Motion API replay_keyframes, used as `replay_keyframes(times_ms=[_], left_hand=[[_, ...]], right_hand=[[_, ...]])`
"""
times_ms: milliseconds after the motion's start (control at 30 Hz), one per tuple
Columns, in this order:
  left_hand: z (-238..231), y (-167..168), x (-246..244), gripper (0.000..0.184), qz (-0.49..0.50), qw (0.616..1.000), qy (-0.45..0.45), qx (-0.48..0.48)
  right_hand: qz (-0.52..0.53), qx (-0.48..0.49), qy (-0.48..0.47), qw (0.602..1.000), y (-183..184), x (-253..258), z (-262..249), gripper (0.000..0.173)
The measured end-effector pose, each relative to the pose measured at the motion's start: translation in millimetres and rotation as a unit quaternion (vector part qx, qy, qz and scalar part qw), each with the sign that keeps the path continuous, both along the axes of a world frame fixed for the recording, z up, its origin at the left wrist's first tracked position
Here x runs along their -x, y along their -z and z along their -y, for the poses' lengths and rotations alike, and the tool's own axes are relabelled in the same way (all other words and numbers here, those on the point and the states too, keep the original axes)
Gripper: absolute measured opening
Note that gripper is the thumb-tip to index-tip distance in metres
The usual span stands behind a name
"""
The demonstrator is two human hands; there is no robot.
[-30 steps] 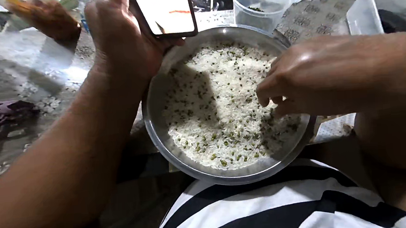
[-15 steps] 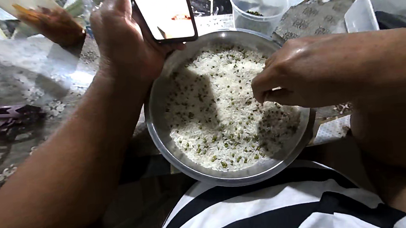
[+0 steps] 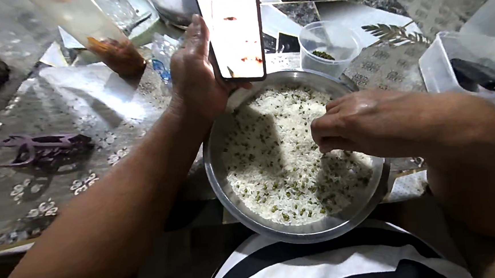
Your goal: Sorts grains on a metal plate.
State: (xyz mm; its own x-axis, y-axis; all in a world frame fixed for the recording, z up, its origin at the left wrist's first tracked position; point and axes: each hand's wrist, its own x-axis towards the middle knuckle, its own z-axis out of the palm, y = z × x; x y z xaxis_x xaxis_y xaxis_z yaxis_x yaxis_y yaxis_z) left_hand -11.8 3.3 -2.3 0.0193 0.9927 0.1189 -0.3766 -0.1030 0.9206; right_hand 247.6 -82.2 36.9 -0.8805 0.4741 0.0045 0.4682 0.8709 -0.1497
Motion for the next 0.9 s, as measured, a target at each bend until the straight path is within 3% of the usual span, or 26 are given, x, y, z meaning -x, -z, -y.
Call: replay_keyframes(times_ms=[100,233,433,567,667,800,900], left_hand=[[0.7,1.0,-0.4,0.041,0.002,1.0,0.003,0.002],[0.5,-0.5,-1.8,0.042,0.01,1.0,0.003,0.0],[0.6,-0.6,-1.9,0.042,0.001,1.0,0.008,-0.008],[-2.0,1.0,-0.8,0.04,0.013,1.0,0.015,-0.009],[-3.0,0.7,-1.8,0.039,0.013,1.0,0.012,-0.017],[-1.9,-0.9,-2.1,0.04,-0.002,1.0,0.011,-0.015],[-1.9,-0.4,-1.9,0.043,-0.015,1.0,0.011,-0.014]], right_hand=[[0.0,-0.002,-0.002,1.0,1.5,-0.3,-2.4,0.021],[-0.041,-0.002,0.036,0.999,-7.8,-10.6,-11.2,0.007],[-0.136,-0.164,0.226,0.95,-8.0,-25.1,-46.4,0.018],[-0.137,-0.169,0.279,0.935,2.5,-31.2,-63.5,0.022],[-0.141,-0.138,0.21,0.958,-3.1,-25.2,-50.5,0.015],[-0.082,-0.017,0.058,0.995,7.0,-7.5,-34.6,0.008],[-0.038,-0.029,0.023,0.999,25.6,8.0,-35.6,0.008]])
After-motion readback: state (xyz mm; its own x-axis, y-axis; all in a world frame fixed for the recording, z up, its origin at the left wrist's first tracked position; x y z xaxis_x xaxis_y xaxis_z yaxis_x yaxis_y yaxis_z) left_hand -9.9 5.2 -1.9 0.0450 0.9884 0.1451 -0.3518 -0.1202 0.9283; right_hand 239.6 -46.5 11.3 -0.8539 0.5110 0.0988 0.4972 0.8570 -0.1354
